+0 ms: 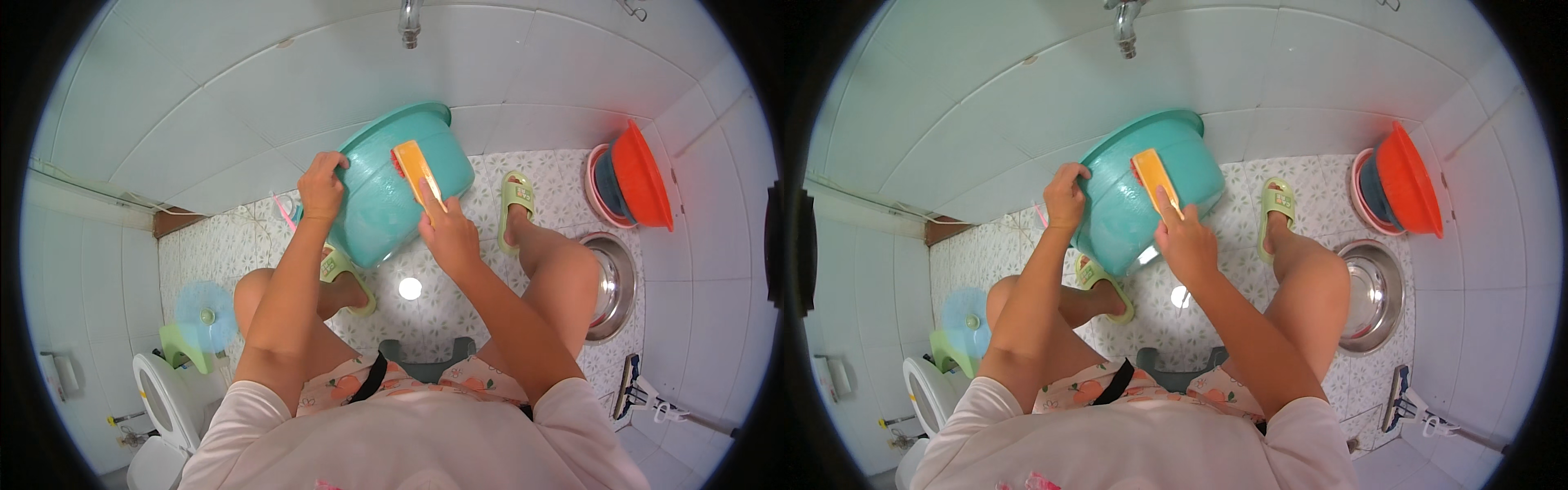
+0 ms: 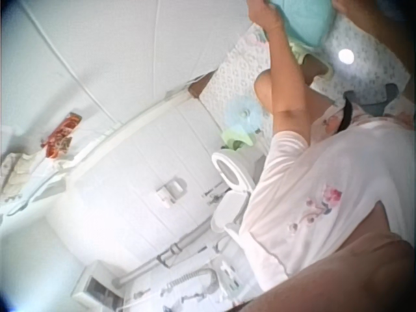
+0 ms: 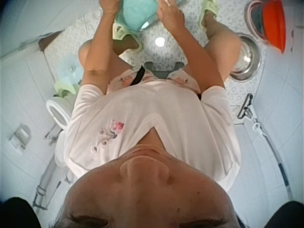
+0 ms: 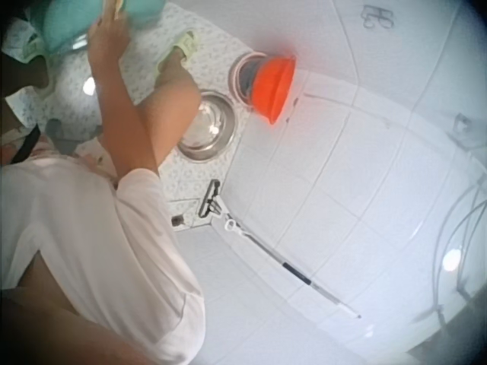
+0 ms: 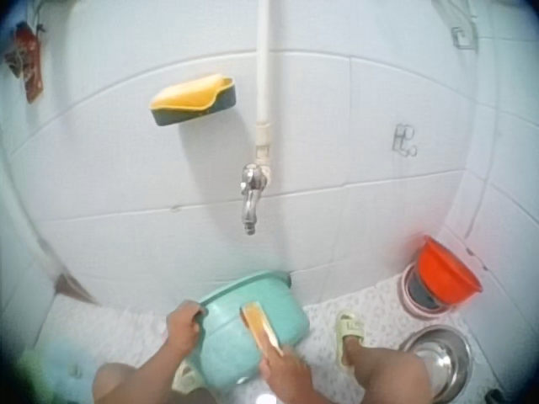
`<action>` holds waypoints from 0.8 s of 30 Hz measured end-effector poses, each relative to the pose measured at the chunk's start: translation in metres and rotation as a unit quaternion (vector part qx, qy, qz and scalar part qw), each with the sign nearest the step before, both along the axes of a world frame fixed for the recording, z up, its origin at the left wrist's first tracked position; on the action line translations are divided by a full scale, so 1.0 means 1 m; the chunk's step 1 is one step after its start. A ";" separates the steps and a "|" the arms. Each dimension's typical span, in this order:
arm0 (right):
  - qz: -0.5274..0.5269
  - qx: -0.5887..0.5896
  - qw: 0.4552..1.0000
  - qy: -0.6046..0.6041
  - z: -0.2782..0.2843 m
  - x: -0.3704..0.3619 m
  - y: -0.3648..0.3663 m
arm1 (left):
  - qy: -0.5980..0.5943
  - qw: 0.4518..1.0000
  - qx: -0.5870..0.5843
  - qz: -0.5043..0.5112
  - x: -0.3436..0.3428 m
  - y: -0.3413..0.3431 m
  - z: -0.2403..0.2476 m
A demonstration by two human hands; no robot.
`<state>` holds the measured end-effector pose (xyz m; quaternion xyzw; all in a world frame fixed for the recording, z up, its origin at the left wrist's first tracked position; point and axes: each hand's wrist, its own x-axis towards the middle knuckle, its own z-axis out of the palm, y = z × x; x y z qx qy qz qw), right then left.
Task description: The person cleans a plastic basin by scrubbing its interior and exterior surfaces with a brush, rubbing soap onto the brush, and scrubbing the basin again.
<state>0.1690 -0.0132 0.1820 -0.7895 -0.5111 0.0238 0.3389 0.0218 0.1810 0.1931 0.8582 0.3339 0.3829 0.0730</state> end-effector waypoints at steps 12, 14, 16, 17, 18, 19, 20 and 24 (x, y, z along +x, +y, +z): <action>0.014 -0.049 0.998 0.035 0.023 0.017 0.003 | -0.020 0.996 -0.061 0.057 -0.003 -0.015 -0.007; 0.026 -0.048 0.998 0.038 0.024 0.017 0.006 | -0.035 0.995 -0.072 0.062 -0.010 -0.011 -0.011; 0.036 -0.031 0.997 0.062 0.024 0.019 0.005 | -0.046 0.993 -0.083 0.064 -0.011 -0.008 -0.013; 0.036 -0.032 0.997 0.062 0.025 0.022 0.005 | -0.055 0.993 -0.083 0.064 -0.010 -0.006 -0.012; 0.045 -0.024 0.996 0.072 0.026 0.024 0.003 | -0.065 0.992 -0.083 0.064 -0.008 -0.005 -0.012; 0.054 -0.015 0.995 0.082 0.027 0.025 0.003 | -0.065 0.992 -0.083 0.064 -0.007 -0.001 -0.013; 0.054 -0.015 0.995 0.082 0.028 0.026 0.003 | -0.069 0.993 -0.075 0.066 -0.006 0.003 -0.014; 0.040 -0.051 0.996 0.069 0.031 0.027 0.003 | -0.025 0.987 -0.134 0.081 0.005 0.012 -0.013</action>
